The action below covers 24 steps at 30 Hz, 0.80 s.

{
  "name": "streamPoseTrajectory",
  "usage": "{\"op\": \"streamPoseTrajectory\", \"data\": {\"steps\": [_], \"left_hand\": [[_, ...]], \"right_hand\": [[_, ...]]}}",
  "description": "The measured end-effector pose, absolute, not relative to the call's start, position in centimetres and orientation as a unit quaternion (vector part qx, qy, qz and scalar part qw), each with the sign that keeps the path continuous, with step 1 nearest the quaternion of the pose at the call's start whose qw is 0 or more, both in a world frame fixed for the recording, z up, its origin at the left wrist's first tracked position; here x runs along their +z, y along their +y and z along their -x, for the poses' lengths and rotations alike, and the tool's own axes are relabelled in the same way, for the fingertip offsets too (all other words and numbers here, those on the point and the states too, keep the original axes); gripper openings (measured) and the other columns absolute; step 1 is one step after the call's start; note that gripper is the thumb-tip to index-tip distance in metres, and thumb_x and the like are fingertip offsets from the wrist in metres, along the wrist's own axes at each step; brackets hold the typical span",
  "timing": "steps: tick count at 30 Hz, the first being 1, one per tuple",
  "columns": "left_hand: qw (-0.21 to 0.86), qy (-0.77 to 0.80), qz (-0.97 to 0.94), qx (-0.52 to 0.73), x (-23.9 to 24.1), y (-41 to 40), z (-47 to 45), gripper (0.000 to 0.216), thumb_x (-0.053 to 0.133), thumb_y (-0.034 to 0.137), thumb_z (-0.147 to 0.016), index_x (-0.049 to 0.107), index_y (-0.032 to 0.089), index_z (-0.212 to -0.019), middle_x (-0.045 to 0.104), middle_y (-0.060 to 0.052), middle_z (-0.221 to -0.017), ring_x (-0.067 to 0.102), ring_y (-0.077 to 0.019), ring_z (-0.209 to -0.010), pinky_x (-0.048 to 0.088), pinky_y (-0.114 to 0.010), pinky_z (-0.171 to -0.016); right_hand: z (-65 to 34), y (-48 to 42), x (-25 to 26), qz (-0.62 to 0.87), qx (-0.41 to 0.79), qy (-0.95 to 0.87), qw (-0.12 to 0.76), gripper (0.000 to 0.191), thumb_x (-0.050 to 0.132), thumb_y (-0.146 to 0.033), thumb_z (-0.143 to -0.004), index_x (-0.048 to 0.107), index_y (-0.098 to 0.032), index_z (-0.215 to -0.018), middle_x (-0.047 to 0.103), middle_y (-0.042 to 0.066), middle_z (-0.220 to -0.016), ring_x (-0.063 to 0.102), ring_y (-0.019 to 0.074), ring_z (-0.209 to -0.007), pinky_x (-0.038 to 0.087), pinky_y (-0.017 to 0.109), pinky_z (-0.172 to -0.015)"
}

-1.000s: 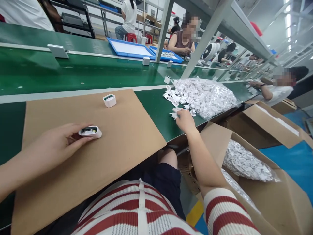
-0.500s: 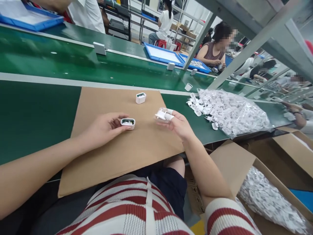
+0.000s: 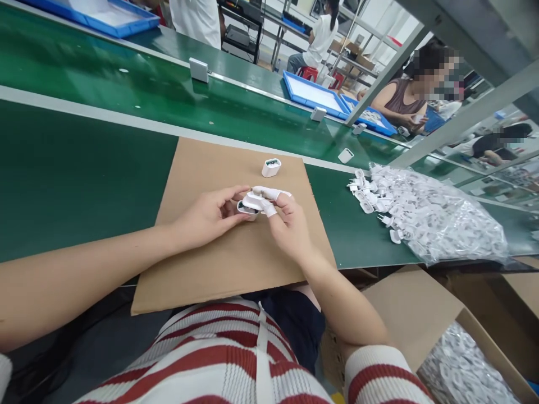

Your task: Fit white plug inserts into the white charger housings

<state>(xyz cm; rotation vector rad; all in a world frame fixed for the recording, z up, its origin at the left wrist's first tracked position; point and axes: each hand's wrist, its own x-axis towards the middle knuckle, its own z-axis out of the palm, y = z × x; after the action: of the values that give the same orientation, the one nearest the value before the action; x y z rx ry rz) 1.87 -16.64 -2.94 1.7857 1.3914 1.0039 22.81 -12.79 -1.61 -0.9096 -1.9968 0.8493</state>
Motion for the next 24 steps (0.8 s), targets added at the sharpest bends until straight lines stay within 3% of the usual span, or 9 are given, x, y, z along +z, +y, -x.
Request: {"op": "streamPoseTrajectory", "data": {"steps": [4,10,20,24], "left_hand": [[0.320,0.534,-0.683,0.382,-3.1,-16.6,-1.9,0.059,0.074,0.052,-0.093,0.060,0.024,-0.143,0.072,-0.003,-0.096,0.059,-0.0169,-0.070,0.050,-0.032,-0.069],[0.330,0.543,-0.675,0.376,-3.3,-16.5,-1.8,0.064,0.072,0.055,-0.091,0.057,0.026,-0.146,0.073,-0.004,-0.104,0.064,-0.0193,-0.076,0.053,-0.033,-0.075],[0.309,0.540,-0.688,0.373,-3.3,-16.4,-1.8,0.059,0.072,0.052,-0.093,0.059,0.026,-0.144,0.071,-0.002,-0.094,0.061,-0.0180,-0.073,0.051,-0.033,-0.071],[0.305,0.530,-0.695,0.378,-3.4,-16.4,-1.8,0.060,0.072,0.052,-0.094,0.059,0.024,-0.145,0.071,-0.002,-0.095,0.060,-0.0174,-0.073,0.049,-0.032,-0.071]], "right_hand": [[-22.6,-12.2,-2.3,0.344,0.290,-0.817,0.360,0.043,0.046,-0.020,-0.103,0.068,-0.035,-0.136,0.075,0.001,-0.125,0.061,0.0240,-0.128,0.048,0.045,-0.113],[-22.6,-11.6,-3.3,0.349,0.318,-0.809,0.351,0.044,0.046,-0.021,-0.102,0.069,-0.036,-0.136,0.074,0.000,-0.131,0.060,0.0234,-0.130,0.047,0.044,-0.116],[-22.3,-11.9,-3.6,0.340,0.282,-0.811,0.383,0.048,0.044,-0.018,-0.103,0.065,-0.039,-0.141,0.074,0.000,-0.127,0.060,0.0223,-0.129,0.047,0.042,-0.115],[-22.2,-11.8,-3.5,0.348,0.278,-0.824,0.352,0.049,0.044,-0.016,-0.101,0.067,-0.038,-0.139,0.075,0.000,-0.124,0.060,0.0229,-0.128,0.049,0.043,-0.113]]}}
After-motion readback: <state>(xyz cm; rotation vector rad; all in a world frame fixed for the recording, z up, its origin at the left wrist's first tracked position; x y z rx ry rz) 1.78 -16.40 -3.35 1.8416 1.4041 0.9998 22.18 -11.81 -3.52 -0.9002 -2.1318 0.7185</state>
